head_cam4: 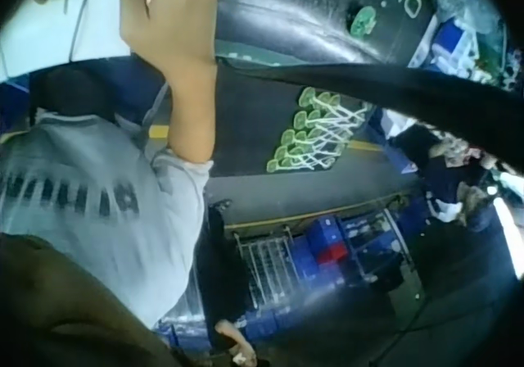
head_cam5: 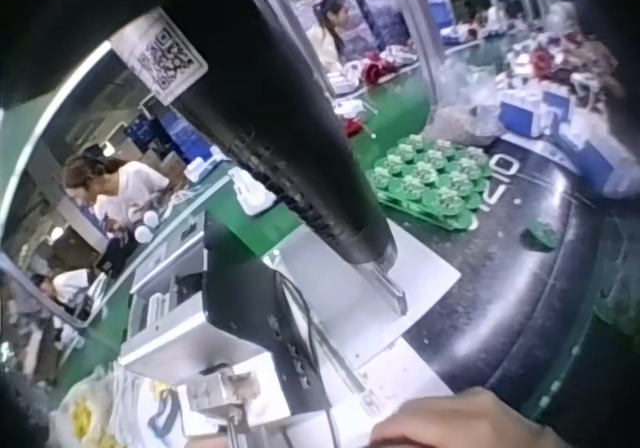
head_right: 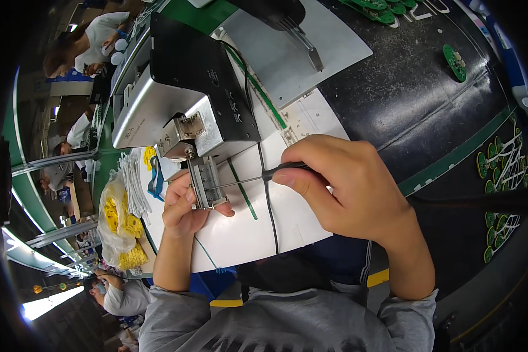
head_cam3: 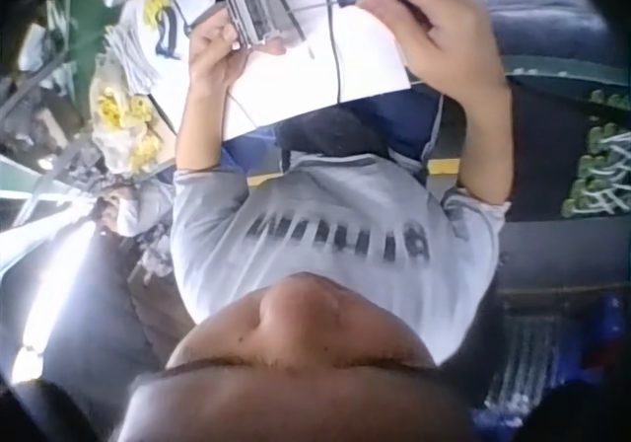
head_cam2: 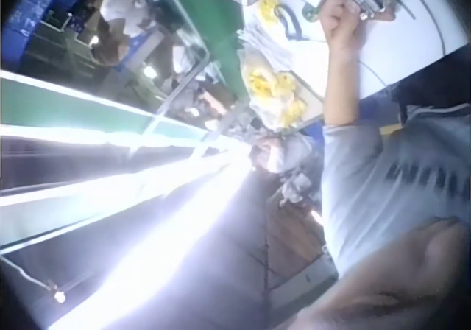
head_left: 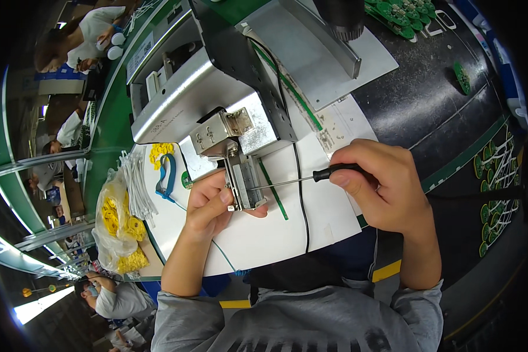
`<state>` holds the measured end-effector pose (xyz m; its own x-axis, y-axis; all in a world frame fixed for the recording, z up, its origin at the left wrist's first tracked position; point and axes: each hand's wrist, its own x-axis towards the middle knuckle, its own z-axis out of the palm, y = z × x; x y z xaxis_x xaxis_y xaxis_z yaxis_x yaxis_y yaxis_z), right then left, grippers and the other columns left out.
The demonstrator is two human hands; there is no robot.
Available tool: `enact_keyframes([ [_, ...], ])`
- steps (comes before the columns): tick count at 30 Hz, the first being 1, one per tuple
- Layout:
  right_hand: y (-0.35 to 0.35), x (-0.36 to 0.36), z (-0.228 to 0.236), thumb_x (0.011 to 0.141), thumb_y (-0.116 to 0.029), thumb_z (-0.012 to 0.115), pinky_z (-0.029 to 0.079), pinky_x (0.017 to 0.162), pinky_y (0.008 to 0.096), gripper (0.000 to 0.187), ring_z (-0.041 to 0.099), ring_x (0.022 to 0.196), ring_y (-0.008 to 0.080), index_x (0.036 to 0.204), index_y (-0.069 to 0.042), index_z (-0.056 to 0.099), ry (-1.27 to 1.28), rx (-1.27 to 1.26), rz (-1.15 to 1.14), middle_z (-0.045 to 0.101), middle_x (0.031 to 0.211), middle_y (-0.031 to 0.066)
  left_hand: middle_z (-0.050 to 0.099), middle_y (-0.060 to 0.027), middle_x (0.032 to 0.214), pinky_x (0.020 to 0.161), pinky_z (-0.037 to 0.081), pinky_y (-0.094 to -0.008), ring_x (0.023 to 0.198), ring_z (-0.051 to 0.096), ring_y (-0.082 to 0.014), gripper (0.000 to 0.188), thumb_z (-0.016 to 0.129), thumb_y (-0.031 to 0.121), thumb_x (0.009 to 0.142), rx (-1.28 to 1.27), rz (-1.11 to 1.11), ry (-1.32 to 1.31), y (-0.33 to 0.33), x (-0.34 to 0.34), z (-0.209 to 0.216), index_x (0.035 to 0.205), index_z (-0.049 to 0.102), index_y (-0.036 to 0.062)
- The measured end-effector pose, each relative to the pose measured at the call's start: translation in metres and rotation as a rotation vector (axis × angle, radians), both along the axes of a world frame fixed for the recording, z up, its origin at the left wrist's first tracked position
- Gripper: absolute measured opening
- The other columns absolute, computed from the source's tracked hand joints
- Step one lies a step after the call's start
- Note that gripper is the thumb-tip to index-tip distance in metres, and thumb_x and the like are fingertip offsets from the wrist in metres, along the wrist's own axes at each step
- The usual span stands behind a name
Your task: Adjusting a mechanical component on a wire-processing machine using a small screwdriver at a production workbench.
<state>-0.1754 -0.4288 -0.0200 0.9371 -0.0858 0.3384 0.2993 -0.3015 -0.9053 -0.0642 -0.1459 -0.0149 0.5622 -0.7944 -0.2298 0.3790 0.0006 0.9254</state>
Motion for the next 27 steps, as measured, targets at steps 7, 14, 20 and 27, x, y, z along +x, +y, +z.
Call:
enact_keyframes([
  [7, 0.004, 0.001, 0.006, 0.084, -0.004, 0.07, 0.047, 0.054, 0.0318, 0.009, 0.063, 0.06, 0.0265, 0.086, 0.002, 0.064, 0.05, 0.006, -0.019, 0.065, 0.074, 0.0143, 0.068, -0.024, 0.1, 0.083, 0.058, -0.0413, 0.089, 0.072, -0.0323, 0.048, 0.052, 0.027, 0.097, -0.009, 0.006, 0.024, 0.001, 0.002, 0.004, 0.122, 0.051, -0.014],
  [14, 0.008, 0.003, 0.002, 0.083, -0.005, 0.071, 0.046, 0.053, 0.0316, 0.01, 0.062, 0.058, 0.0263, 0.086, 0.002, 0.064, 0.0, 0.004, -0.039, 0.065, 0.073, 0.0139, 0.068, -0.0243, 0.099, 0.083, 0.058, -0.0413, 0.088, 0.072, -0.0318, 0.047, 0.051, 0.026, 0.097, -0.005, -0.013, 0.006, 0.005, 0.005, 0.004, 0.122, 0.051, -0.0138],
  [20, 0.007, 0.003, 0.002, 0.084, -0.008, 0.071, 0.045, 0.051, 0.0314, 0.014, 0.061, 0.055, 0.026, 0.091, 0.001, 0.063, 0.072, -0.05, 0.033, 0.063, 0.068, 0.0135, 0.068, -0.0246, 0.101, 0.083, 0.058, -0.0418, 0.088, 0.071, -0.0322, 0.048, 0.052, 0.026, 0.097, 0.005, 0.003, 0.009, 0.005, 0.003, 0.006, 0.123, 0.05, -0.0143],
  [27, 0.01, -0.004, -0.005, 0.083, -0.007, 0.073, 0.042, 0.049, 0.0297, 0.031, 0.06, 0.056, 0.019, 0.107, 0.0, 0.055, 0.124, 0.202, 0.024, 0.064, 0.074, 0.0112, 0.067, -0.0245, 0.103, 0.084, 0.058, -0.0426, 0.09, 0.071, -0.0325, 0.047, 0.053, 0.025, 0.098, -0.018, 0.001, 0.013, 0.005, 0.003, 0.005, 0.124, 0.05, -0.0146],
])
